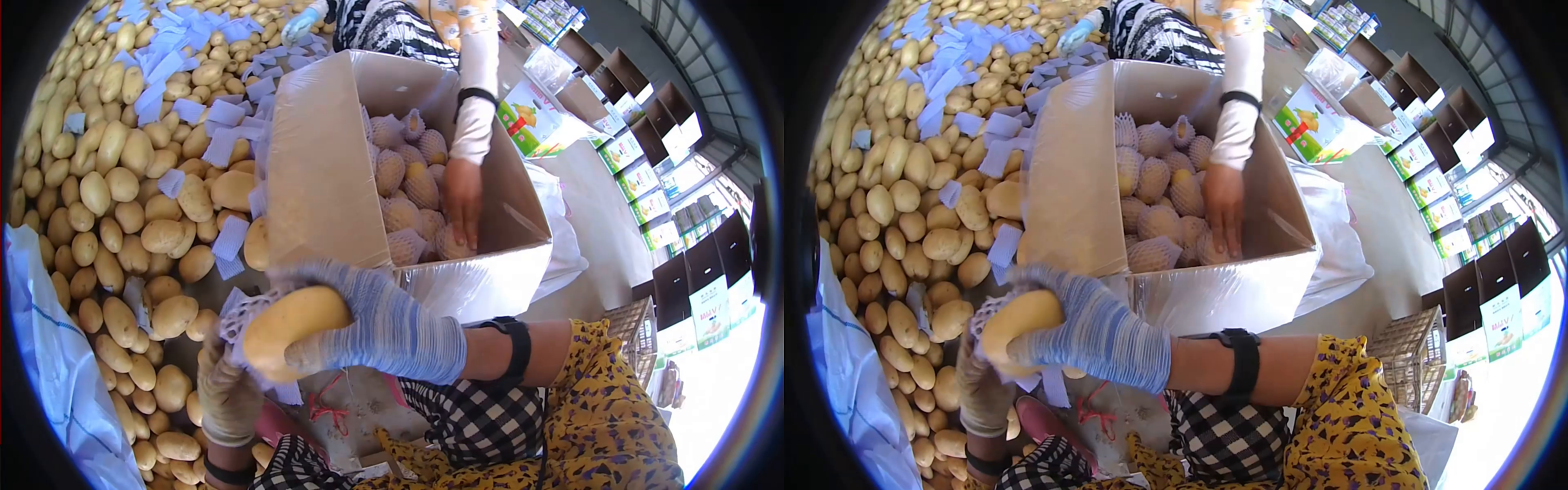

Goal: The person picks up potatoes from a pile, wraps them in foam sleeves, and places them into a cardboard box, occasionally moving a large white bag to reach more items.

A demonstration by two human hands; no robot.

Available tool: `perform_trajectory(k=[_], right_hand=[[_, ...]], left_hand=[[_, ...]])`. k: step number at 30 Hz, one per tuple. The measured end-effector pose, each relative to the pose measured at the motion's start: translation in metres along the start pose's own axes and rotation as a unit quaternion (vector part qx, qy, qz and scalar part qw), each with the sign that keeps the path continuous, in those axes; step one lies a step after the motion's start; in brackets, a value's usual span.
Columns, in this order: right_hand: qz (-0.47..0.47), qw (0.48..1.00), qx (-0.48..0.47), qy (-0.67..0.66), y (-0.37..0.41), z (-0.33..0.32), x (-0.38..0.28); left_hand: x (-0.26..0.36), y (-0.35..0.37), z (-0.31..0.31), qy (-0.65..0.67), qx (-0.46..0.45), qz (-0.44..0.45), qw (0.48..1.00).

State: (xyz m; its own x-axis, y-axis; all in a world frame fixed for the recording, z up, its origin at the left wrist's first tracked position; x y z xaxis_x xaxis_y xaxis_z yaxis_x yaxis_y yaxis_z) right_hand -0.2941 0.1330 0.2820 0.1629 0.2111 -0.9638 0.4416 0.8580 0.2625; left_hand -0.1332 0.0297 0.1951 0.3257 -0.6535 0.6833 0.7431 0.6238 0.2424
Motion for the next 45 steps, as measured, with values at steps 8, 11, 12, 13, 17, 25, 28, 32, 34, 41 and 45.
perform_trajectory(k=[8, 11, 12, 13, 17, 25, 28, 32, 34, 41, 45], right_hand=[[-0.407, 0.751, 0.108, 0.509, 0.021, -0.036, -0.033], [-0.455, 0.714, 0.190, 0.498, 0.021, -0.079, -0.044], [-0.479, 0.697, 0.222, 0.485, 0.021, -0.096, -0.052], [-0.463, 0.694, 0.259, 0.487, 0.017, -0.111, -0.063], [-0.379, 0.609, 0.319, 0.619, 0.001, -0.176, -0.071], [-0.056, 0.735, 0.051, 0.674, -0.023, -0.264, 0.014], [-0.093, 0.811, 0.112, 0.567, -0.021, -0.232, -0.021], [-0.159, 0.851, 0.192, 0.462, -0.012, -0.160, -0.048], [-0.204, 0.852, 0.192, 0.443, -0.007, -0.126, -0.055], [-0.323, 0.798, 0.016, 0.508, 0.004, -0.047, -0.049], [-0.309, 0.816, -0.029, 0.488, 0.009, -0.025, -0.035]], left_hand=[[0.002, 0.011, 0.041, -0.130, -0.071, 0.041, 0.988], [0.003, -0.006, 0.041, -0.123, -0.070, 0.047, 0.989], [0.002, -0.009, 0.039, -0.121, -0.047, 0.062, 0.990], [0.000, -0.015, 0.033, -0.119, -0.024, 0.076, 0.990], [-0.017, -0.030, 0.005, -0.144, 0.025, 0.094, 0.985], [-0.052, -0.028, -0.062, -0.344, 0.058, -0.026, 0.937], [-0.067, -0.033, -0.121, -0.353, 0.147, -0.055, 0.922], [-0.055, -0.058, -0.146, -0.671, 0.216, 0.073, 0.705], [-0.054, -0.072, -0.147, -0.770, 0.204, 0.120, 0.593], [-0.073, -0.139, -0.186, -0.848, 0.118, 0.004, 0.517], [-0.071, -0.146, -0.192, -0.855, 0.078, -0.107, 0.502]])
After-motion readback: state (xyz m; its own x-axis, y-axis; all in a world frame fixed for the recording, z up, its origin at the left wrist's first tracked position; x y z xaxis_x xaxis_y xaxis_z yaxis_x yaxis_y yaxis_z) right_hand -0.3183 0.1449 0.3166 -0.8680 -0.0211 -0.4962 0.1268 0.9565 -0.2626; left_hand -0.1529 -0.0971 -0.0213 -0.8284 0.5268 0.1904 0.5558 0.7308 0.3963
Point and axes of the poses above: each hand's wrist, its own y-axis away from the middle knuckle, its own z-axis out of the palm, x = y × z, the point moved 3 cm from there along -y, towards the middle knuckle, and after that the axes turned 11 degrees about x, right-handed, at the moved point
